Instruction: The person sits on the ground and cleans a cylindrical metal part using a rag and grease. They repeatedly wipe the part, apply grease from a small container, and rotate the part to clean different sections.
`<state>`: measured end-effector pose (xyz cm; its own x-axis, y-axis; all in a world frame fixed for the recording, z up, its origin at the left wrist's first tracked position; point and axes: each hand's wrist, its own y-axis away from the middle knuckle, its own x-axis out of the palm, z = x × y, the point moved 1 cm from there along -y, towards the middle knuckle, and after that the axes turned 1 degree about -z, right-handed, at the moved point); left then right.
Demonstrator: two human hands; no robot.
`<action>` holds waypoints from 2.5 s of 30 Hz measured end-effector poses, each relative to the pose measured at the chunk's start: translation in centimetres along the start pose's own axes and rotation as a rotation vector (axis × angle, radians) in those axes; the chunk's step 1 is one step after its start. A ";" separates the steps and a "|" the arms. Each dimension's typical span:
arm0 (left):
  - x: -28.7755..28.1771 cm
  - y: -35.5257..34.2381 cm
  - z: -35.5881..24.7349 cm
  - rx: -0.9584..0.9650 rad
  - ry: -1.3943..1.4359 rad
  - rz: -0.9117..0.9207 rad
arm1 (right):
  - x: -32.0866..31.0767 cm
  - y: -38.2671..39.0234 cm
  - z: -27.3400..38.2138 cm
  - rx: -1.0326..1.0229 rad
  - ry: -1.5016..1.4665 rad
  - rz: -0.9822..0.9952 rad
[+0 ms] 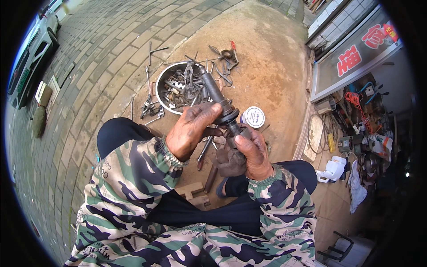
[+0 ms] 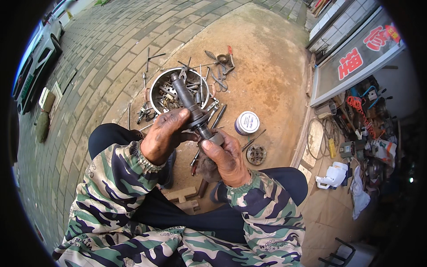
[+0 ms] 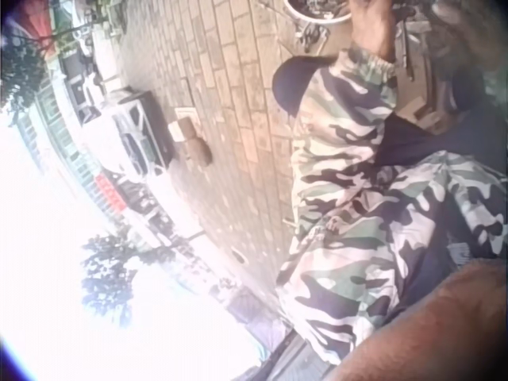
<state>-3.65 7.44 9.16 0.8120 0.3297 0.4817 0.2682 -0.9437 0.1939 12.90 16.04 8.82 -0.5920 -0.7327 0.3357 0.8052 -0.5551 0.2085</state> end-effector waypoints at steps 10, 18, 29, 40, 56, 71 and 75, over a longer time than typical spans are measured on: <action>1.8 0.4 0.8 0.059 0.387 0.144 | 0.6 -0.4 -0.4 0.007 -0.270 0.151; 1.9 0.4 0.6 0.098 0.474 0.193 | 0.8 -0.9 0.0 0.003 -0.360 0.243; 2.4 0.9 0.3 0.169 0.390 0.133 | 0.3 -0.3 -0.1 0.151 -0.518 0.343; 0.7 1.2 -0.9 0.310 -0.161 0.148 | -0.5 -0.6 -0.2 -0.320 0.400 0.060; 1.2 2.0 -1.3 0.378 -0.326 0.171 | 0.1 -0.1 0.5 -0.775 0.923 -0.125; 1.3 2.2 0.8 0.445 -0.263 0.112 | 0.7 0.1 0.6 -0.652 0.889 -0.125; 1.1 2.4 1.0 0.429 -0.240 0.151 | 0.6 0.1 0.3 -0.645 0.801 -0.132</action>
<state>-1.62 5.52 9.31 0.9405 0.2208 0.2582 0.2868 -0.9235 -0.2547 12.64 15.65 9.29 -0.7131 -0.5668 -0.4126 0.7011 -0.5827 -0.4111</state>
